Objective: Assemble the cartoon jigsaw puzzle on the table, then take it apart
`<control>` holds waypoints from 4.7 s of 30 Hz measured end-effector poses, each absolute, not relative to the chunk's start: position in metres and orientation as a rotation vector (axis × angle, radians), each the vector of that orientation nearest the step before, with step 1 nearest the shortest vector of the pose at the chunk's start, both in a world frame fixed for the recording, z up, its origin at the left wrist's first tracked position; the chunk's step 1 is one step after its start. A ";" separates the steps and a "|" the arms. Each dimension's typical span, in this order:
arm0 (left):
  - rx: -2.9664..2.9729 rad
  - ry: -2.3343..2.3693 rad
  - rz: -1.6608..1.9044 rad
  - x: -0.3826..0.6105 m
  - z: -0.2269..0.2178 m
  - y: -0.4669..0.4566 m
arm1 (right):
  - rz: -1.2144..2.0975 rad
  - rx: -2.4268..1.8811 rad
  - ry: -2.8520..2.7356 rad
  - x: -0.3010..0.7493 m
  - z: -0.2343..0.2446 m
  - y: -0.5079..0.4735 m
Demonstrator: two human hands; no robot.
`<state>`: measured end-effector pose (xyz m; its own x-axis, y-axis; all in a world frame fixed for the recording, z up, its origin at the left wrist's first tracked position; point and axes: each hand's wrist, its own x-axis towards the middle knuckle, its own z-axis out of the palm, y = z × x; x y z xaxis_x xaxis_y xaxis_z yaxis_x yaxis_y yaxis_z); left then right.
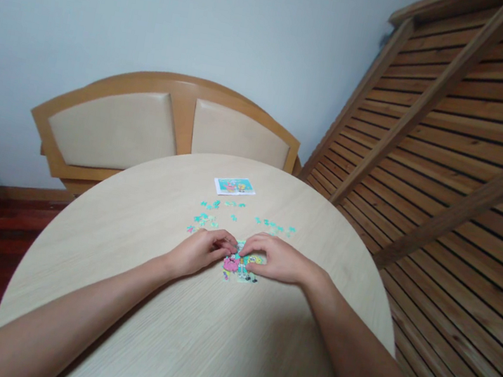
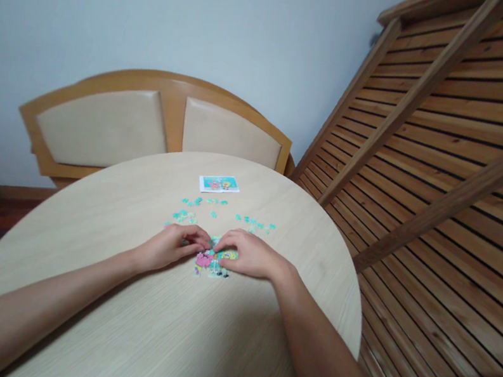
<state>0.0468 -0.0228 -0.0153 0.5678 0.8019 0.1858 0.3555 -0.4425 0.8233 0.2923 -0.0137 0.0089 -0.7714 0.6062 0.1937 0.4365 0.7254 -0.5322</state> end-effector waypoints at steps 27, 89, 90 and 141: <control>2.579 1.018 0.677 0.033 -0.016 -0.017 | 0.671 -0.807 -2.559 0.294 0.005 -0.012; 2.041 1.056 0.576 0.025 -0.005 -0.018 | 0.659 -0.833 -2.526 0.295 0.002 -0.010; 2.066 1.068 0.559 0.023 -0.002 -0.018 | 0.660 -0.837 -2.528 0.295 0.002 -0.010; 2.253 1.046 0.555 0.002 0.005 -0.004 | 0.646 -0.831 -2.537 0.294 0.000 -0.009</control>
<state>0.0018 -0.0040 0.0048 0.6045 0.7872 0.1221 0.5423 -0.5189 0.6608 0.2939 -0.0093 0.0004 -0.7467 0.6281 0.2187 0.4472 0.7176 -0.5340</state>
